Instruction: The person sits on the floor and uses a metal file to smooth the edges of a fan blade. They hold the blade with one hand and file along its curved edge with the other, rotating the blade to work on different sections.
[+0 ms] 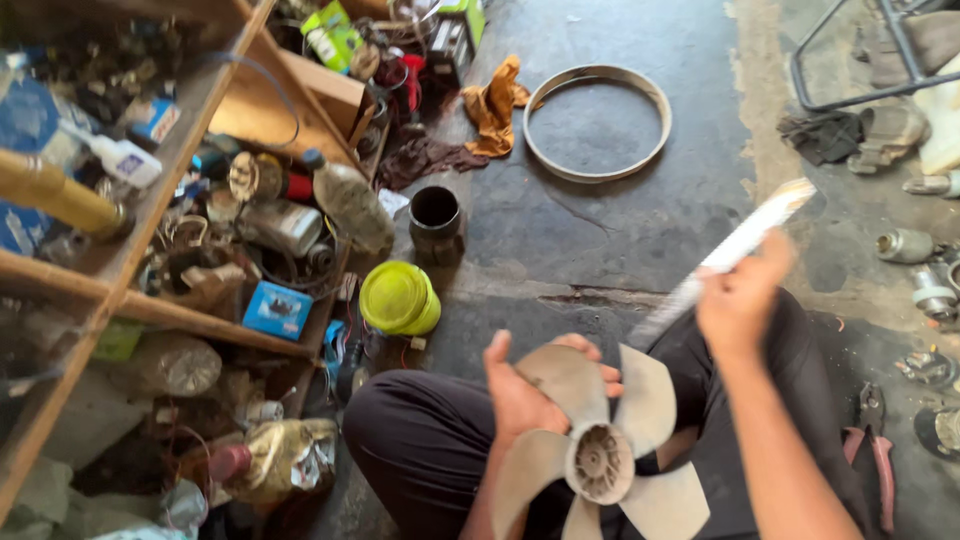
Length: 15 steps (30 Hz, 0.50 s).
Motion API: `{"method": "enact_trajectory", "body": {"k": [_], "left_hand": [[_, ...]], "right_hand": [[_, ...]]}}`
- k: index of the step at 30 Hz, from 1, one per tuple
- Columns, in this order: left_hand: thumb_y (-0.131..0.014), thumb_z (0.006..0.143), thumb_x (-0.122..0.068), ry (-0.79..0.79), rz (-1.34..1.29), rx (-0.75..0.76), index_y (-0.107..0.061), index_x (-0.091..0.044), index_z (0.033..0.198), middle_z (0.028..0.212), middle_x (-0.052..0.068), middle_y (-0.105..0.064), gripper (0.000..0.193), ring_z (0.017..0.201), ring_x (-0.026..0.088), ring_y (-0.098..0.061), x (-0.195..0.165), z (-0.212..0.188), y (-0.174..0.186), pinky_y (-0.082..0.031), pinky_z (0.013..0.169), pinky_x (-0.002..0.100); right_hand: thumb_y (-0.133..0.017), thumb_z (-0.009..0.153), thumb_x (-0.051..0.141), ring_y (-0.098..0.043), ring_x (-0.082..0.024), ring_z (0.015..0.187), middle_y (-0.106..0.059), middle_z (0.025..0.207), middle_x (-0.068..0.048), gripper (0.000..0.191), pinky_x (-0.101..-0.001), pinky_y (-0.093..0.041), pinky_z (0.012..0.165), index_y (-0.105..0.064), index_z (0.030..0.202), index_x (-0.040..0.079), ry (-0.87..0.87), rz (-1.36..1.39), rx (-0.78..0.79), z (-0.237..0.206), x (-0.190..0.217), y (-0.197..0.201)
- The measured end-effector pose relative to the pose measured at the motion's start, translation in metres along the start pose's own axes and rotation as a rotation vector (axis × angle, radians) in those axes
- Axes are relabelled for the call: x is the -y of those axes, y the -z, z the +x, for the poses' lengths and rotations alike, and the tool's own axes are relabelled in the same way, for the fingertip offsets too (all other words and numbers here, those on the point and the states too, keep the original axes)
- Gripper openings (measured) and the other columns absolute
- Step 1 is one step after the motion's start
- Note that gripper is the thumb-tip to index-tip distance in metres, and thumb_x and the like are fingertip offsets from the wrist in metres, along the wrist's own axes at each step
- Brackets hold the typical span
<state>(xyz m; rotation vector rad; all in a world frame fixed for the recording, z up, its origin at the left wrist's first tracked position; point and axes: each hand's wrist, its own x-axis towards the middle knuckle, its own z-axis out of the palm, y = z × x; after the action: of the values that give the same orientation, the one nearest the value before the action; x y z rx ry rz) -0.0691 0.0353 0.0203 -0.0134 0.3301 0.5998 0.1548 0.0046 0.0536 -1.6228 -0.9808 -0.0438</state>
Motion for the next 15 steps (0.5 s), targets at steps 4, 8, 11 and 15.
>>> {"method": "enact_trajectory", "body": {"k": [4, 8, 11, 15], "left_hand": [[-0.032, 0.087, -0.078, -0.021, 0.009, -0.005, -0.068, 0.004, 0.111, 0.095, 0.022, -0.065, 0.092, 0.091, 0.041, -0.064, 0.016, 0.009, 0.011, -0.052, 0.088, 0.051], [-0.034, 0.095, -0.063, -0.140, 0.119, 0.214, -0.063, 0.005, 0.104, 0.100, 0.020, -0.063, 0.074, 0.102, 0.034, -0.061, 0.018, 0.017, 0.018, -0.048, 0.098, 0.043], [-0.042, 0.094, -0.036, -0.159, 0.197, 0.379, -0.057, 0.000, 0.093, 0.109, 0.016, -0.061, 0.039, 0.119, 0.034, -0.059, 0.018, 0.023, 0.021, -0.044, 0.114, 0.043], [-0.044, 0.087, -0.035, -0.109, 0.071, 0.421, -0.050, -0.007, 0.085, 0.090, 0.013, -0.054, 0.029, 0.098, 0.032, -0.056, 0.024, 0.028, 0.022, -0.045, 0.100, 0.046]], "right_hand": [[-0.058, 0.104, -0.011, -0.062, -0.013, 0.096, -0.057, 0.115, -0.011, 0.082, -0.0254, -0.051, 0.084, -0.006, 0.165, 0.006, -0.077, 0.439, 0.125, -0.014, -0.011, 0.051], [-0.061, 0.103, 0.001, -0.055, -0.011, 0.084, -0.055, 0.101, -0.004, 0.053, -0.0260, -0.048, 0.077, -0.043, 0.152, 0.006, -0.061, 0.116, 0.280, -0.054, 0.022, 0.076], [-0.069, 0.091, 0.011, -0.055, -0.009, 0.062, -0.062, 0.073, -0.002, 0.039, -0.0269, -0.049, 0.059, -0.065, 0.130, 0.006, -0.117, -0.037, 0.386, -0.098, 0.059, 0.066], [-0.072, 0.089, 0.011, -0.062, -0.020, 0.049, -0.065, 0.066, -0.010, 0.041, -0.0346, -0.050, 0.051, -0.066, 0.129, 0.007, 0.124, -0.076, 0.471, -0.123, 0.084, 0.041]]}}
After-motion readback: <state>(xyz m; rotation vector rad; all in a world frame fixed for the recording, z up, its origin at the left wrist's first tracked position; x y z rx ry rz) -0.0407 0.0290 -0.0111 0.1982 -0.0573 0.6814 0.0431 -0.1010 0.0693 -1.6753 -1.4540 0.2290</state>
